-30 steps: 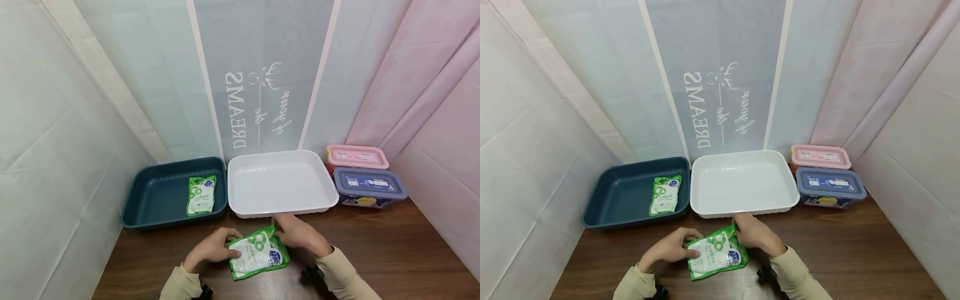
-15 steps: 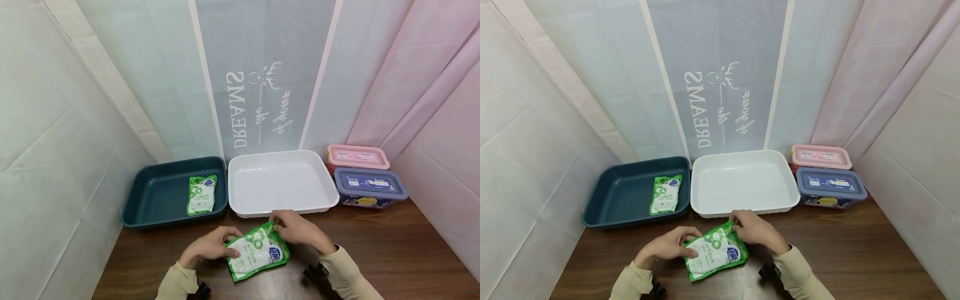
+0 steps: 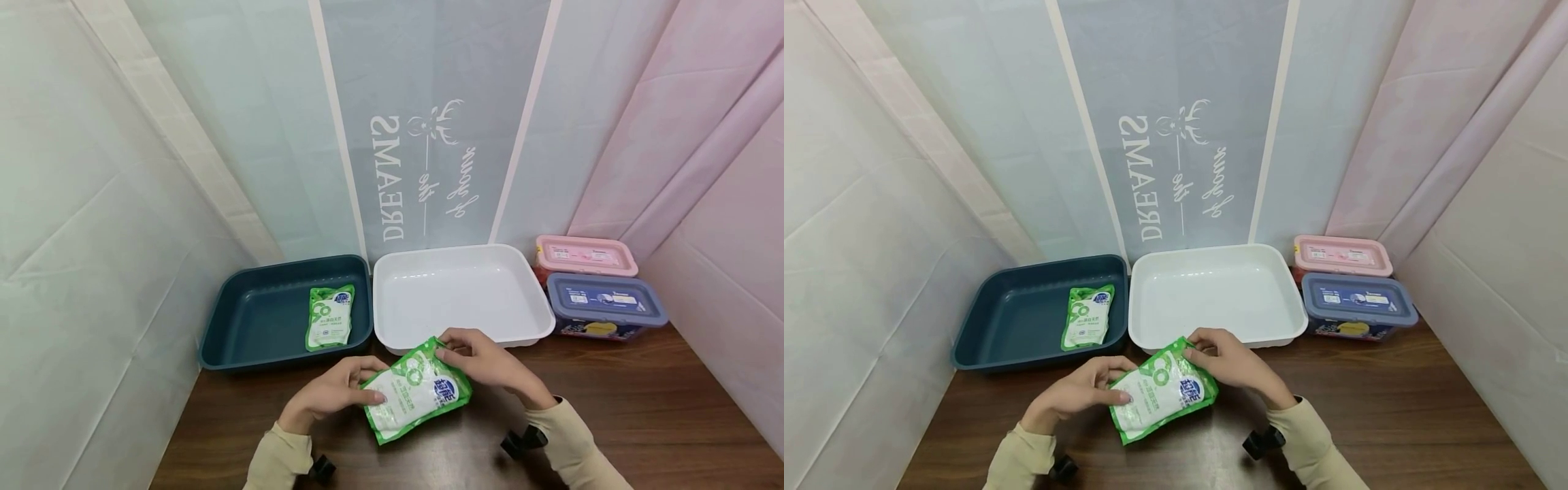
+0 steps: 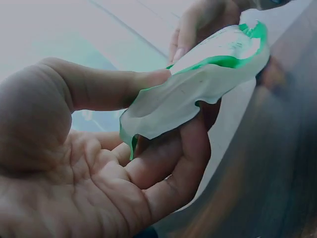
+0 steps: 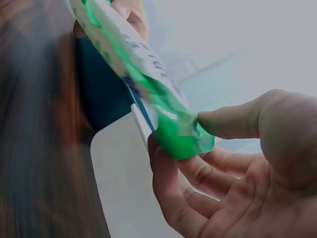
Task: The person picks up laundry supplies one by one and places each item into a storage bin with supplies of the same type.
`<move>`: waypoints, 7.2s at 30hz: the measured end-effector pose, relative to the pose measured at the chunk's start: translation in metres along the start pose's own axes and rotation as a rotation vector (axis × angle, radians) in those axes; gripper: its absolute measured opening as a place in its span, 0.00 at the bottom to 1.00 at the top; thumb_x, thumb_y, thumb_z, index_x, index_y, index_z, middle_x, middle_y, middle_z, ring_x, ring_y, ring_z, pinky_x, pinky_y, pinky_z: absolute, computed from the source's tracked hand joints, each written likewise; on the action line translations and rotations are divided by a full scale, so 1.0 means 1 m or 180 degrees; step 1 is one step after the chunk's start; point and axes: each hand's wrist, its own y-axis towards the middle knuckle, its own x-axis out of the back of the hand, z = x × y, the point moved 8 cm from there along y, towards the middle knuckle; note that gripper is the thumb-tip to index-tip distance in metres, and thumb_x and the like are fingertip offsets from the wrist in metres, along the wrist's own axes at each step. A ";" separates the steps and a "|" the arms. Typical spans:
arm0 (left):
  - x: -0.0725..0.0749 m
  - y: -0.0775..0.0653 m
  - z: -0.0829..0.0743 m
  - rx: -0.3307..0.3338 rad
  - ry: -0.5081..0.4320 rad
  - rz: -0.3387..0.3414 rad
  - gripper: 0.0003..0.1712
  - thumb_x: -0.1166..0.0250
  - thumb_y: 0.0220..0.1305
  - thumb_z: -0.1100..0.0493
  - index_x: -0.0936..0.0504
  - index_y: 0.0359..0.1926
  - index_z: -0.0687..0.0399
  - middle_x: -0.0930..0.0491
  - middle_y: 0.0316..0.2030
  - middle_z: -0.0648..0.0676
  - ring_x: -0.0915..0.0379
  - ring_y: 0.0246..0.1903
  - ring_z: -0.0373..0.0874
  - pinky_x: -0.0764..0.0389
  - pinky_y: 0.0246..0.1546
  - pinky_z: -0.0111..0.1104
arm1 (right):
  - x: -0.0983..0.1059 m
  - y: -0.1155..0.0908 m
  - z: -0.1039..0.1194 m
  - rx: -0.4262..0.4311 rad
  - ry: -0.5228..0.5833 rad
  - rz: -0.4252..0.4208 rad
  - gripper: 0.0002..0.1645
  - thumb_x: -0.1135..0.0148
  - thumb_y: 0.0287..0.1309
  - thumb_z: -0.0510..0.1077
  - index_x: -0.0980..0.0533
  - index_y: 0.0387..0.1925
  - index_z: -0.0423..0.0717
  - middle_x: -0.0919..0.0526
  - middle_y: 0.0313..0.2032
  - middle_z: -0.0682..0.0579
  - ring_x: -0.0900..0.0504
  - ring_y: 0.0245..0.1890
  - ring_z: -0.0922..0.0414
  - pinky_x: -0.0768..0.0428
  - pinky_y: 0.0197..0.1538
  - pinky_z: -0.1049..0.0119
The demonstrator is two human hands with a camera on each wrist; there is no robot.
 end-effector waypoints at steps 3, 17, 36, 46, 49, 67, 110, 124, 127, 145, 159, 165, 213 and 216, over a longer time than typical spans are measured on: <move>0.003 -0.003 -0.004 -0.0078 -0.0111 -0.0051 0.30 0.34 0.74 0.68 0.32 0.70 0.76 0.15 0.58 0.63 0.13 0.50 0.42 0.12 0.48 0.31 | 0.001 0.001 -0.003 -0.0066 0.0214 -0.0018 0.12 0.39 0.78 0.47 0.18 0.52 0.43 0.12 0.43 0.47 0.14 0.42 0.57 0.17 0.45 0.68; 0.017 -0.006 -0.012 -0.0299 -0.0423 -0.0510 0.33 0.37 0.78 0.64 0.38 0.74 0.76 0.15 0.57 0.57 0.12 0.47 0.45 0.10 0.45 0.35 | -0.009 0.013 -0.011 -0.0156 0.1801 -0.0201 0.24 0.35 0.76 0.42 0.27 0.62 0.30 0.10 0.48 0.47 0.09 0.44 0.55 0.09 0.50 0.49; -0.001 0.011 -0.013 -0.0678 -0.0687 -0.1321 0.36 0.31 0.73 0.66 0.39 0.72 0.74 0.18 0.56 0.57 0.12 0.45 0.43 0.10 0.45 0.34 | -0.043 0.015 -0.007 -0.0223 0.2350 0.0001 0.37 0.36 0.76 0.40 0.38 0.78 0.33 0.13 0.58 0.40 0.10 0.52 0.51 0.10 0.53 0.49; 0.004 0.005 -0.019 -0.0661 -0.0533 -0.1493 0.34 0.28 0.69 0.66 0.35 0.69 0.69 0.19 0.57 0.58 0.12 0.47 0.46 0.10 0.46 0.35 | -0.050 0.018 0.002 -0.0217 0.2157 0.0025 0.38 0.35 0.76 0.42 0.38 0.80 0.40 0.16 0.62 0.35 0.10 0.51 0.46 0.09 0.48 0.47; 0.007 0.001 -0.021 -0.0654 -0.0456 -0.1510 0.32 0.30 0.72 0.65 0.34 0.69 0.69 0.20 0.57 0.57 0.12 0.47 0.45 0.10 0.45 0.35 | -0.048 0.022 0.006 -0.0191 0.2087 -0.0005 0.37 0.35 0.76 0.41 0.37 0.79 0.40 0.15 0.61 0.36 0.09 0.50 0.47 0.09 0.47 0.47; 0.051 -0.039 -0.054 -0.0790 -0.0423 -0.2020 0.38 0.38 0.75 0.67 0.43 0.80 0.64 0.39 0.77 0.69 0.17 0.56 0.39 0.13 0.55 0.33 | -0.041 0.086 0.059 -0.0087 0.1547 -0.0214 0.29 0.36 0.76 0.41 0.31 0.73 0.45 0.14 0.58 0.37 0.09 0.40 0.52 0.08 0.41 0.49; 0.175 -0.125 -0.034 0.0313 0.0667 -0.2844 0.39 0.35 0.79 0.58 0.42 0.81 0.64 0.40 0.75 0.70 0.16 0.48 0.33 0.14 0.59 0.35 | -0.143 0.199 0.081 -0.0372 0.1056 -0.0593 0.29 0.31 0.69 0.35 0.26 0.69 0.43 0.19 0.55 0.41 0.13 0.42 0.52 0.11 0.46 0.53; 0.201 -0.136 -0.012 0.0952 0.1241 -0.2828 0.44 0.35 0.77 0.61 0.47 0.82 0.70 0.34 0.70 0.77 0.17 0.51 0.48 0.12 0.54 0.43 | -0.171 0.221 0.071 -0.0273 0.0274 -0.0307 0.31 0.35 0.69 0.34 0.27 0.72 0.40 0.16 0.48 0.45 0.22 0.33 0.58 0.24 0.36 0.64; 0.206 -0.137 -0.011 0.1125 0.1525 -0.2774 0.43 0.34 0.76 0.60 0.46 0.81 0.72 0.31 0.69 0.78 0.17 0.52 0.55 0.11 0.52 0.43 | -0.175 0.225 0.070 -0.0250 0.0140 -0.0253 0.30 0.35 0.68 0.35 0.26 0.70 0.39 0.15 0.48 0.45 0.21 0.34 0.59 0.21 0.38 0.64; 0.218 -0.134 0.004 0.1660 0.1962 -0.2635 0.40 0.32 0.74 0.57 0.39 0.75 0.75 0.28 0.65 0.75 0.15 0.47 0.54 0.15 0.44 0.41 | -0.194 0.244 0.048 -0.0254 -0.0531 0.0020 0.15 0.40 0.67 0.33 0.31 0.27 0.50 0.41 0.18 0.56 0.50 0.19 0.58 0.43 0.25 0.61; 0.218 -0.130 0.007 0.1829 0.1934 -0.2526 0.37 0.33 0.73 0.59 0.37 0.71 0.78 0.25 0.60 0.75 0.17 0.49 0.57 0.13 0.47 0.44 | -0.196 0.242 0.051 -0.0394 -0.0716 0.0070 0.27 0.40 0.65 0.29 0.39 0.17 0.53 0.48 0.14 0.56 0.52 0.16 0.59 0.46 0.21 0.63; 0.216 -0.129 0.005 0.1887 0.2139 -0.2453 0.34 0.33 0.71 0.59 0.33 0.67 0.79 0.21 0.53 0.71 0.18 0.45 0.53 0.16 0.43 0.40 | -0.206 0.260 0.031 -0.0363 -0.0830 0.0001 0.28 0.41 0.58 0.27 0.43 0.17 0.54 0.50 0.17 0.55 0.53 0.18 0.57 0.45 0.20 0.60; 0.124 -0.060 -0.051 0.0180 0.3230 -0.3411 0.23 0.31 0.74 0.55 0.18 0.65 0.60 0.21 0.62 0.66 0.21 0.56 0.64 0.17 0.49 0.61 | -0.050 0.137 0.092 0.1160 -0.2503 -0.0752 0.19 0.43 0.78 0.41 0.19 0.64 0.42 0.15 0.57 0.47 0.16 0.53 0.47 0.16 0.58 0.54; 0.112 -0.045 -0.054 0.0028 0.3147 -0.3395 0.22 0.30 0.73 0.56 0.17 0.63 0.58 0.20 0.61 0.65 0.21 0.56 0.64 0.17 0.51 0.60 | -0.020 0.117 0.085 0.1059 -0.2526 -0.0906 0.19 0.42 0.78 0.42 0.19 0.64 0.42 0.16 0.59 0.46 0.17 0.56 0.45 0.17 0.60 0.51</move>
